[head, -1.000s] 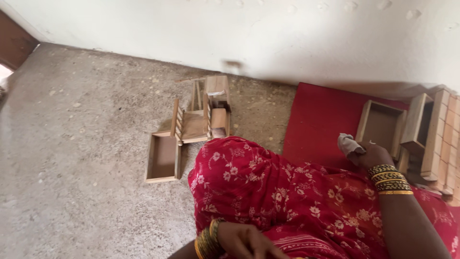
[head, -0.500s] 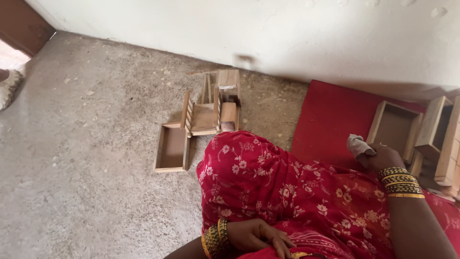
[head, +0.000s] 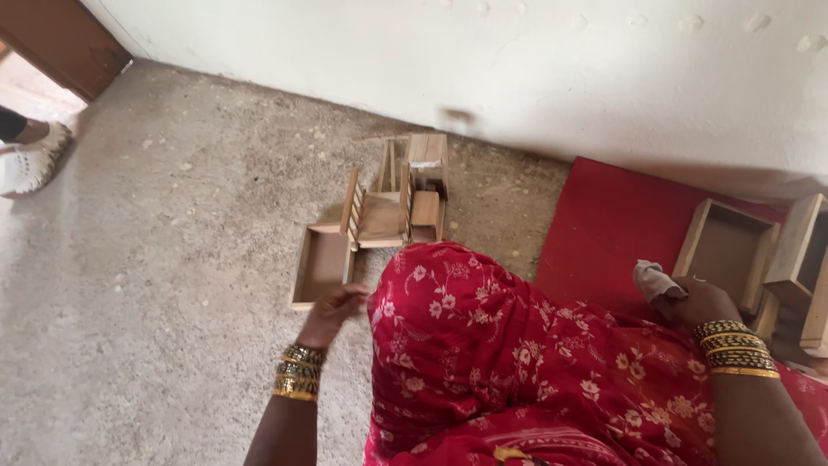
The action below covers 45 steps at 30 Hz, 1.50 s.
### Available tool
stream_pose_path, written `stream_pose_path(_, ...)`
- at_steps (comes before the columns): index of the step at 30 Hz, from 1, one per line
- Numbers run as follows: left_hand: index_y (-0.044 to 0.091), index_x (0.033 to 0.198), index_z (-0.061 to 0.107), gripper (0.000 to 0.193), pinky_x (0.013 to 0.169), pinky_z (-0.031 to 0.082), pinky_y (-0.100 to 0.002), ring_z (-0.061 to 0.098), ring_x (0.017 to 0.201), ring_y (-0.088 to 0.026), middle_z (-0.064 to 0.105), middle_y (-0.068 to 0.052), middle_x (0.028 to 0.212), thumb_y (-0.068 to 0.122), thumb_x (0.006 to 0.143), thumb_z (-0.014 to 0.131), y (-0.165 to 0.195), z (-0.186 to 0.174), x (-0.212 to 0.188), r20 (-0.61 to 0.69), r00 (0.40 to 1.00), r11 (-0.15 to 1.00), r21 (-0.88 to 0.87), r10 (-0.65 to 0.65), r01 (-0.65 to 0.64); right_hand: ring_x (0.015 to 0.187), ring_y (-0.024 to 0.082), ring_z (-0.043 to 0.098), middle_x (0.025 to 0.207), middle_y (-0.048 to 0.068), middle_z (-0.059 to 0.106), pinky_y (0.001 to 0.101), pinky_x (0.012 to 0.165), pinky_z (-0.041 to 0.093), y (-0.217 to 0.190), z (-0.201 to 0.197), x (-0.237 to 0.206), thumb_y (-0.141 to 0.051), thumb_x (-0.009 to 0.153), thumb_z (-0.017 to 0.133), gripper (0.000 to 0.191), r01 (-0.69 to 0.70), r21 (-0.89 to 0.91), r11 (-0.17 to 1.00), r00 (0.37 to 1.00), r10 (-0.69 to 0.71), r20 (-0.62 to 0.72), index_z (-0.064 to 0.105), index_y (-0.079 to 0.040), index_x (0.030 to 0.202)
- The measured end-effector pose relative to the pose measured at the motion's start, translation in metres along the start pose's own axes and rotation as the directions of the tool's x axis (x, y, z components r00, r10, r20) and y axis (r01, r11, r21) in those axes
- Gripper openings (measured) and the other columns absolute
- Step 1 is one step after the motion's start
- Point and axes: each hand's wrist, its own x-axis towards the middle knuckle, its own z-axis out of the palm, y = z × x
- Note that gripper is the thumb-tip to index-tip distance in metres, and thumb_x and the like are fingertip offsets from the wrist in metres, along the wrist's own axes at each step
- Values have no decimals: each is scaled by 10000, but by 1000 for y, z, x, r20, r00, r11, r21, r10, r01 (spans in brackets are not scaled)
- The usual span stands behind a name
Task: The person sits on a mat on the floor and wipes small wooden toy furniture pieces, including miniature chairs, boxes, and a cart, one at a time with a cloth, setting each wiped piece aside and picking up the next piece to continue wiping.
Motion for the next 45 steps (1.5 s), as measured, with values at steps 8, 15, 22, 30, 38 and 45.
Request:
stream_pose_path(8,197,1334,596,762,1206,83,-628,475,1390,-299,577,-120,1411,743,808,525,-20,6,8,-381,910,164,920,161,356,1023,329,753,1057,139,797,455,941,590,-4,-4,-5,-566,848,687,513,-85,111,990,996,80,46,751,-138,1122)
stream_pose_path(15,116,1215,639,540,1019,422,-507,620,1117,-326,662,-158,1170,578,1057,407,-28,22,16,-416,906,122,906,79,406,1009,326,752,1051,134,794,443,937,593,1,4,1,-553,822,694,512,-33,120,992,999,31,25,741,-150,1133)
stream_pose_path(22,26,855,563,505,524,477,-369,537,601,-207,592,-107,733,386,1204,510,-34,-12,8,-865,264,726,501,426,470,954,318,779,1025,144,800,450,916,605,1,-1,2,-528,896,620,460,-154,171,973,980,129,149,742,-169,1156)
stream_pose_path(30,105,1276,537,401,755,641,-328,750,941,-193,668,-133,1116,391,1006,466,60,7,41,-829,430,703,-542,-357,-460,960,326,772,1048,177,800,434,882,623,-7,-3,2,-448,982,650,421,-186,178,966,982,188,7,723,-101,1208)
stream_pose_path(38,8,1331,520,549,883,556,-462,654,1037,-329,670,-207,1218,402,948,501,52,218,171,-362,925,774,-552,112,-310,1083,284,732,1176,183,756,407,950,589,-8,-5,-15,-7,865,662,332,144,633,760,873,204,-444,776,-80,1168)
stream_pose_path(45,-49,1229,620,503,915,576,-450,708,1020,-310,706,-201,1147,379,984,522,42,357,166,32,933,433,-880,-358,197,1139,272,676,1216,120,682,362,957,593,-56,-17,-30,-67,951,631,226,479,283,831,584,-61,-810,711,-73,1163)
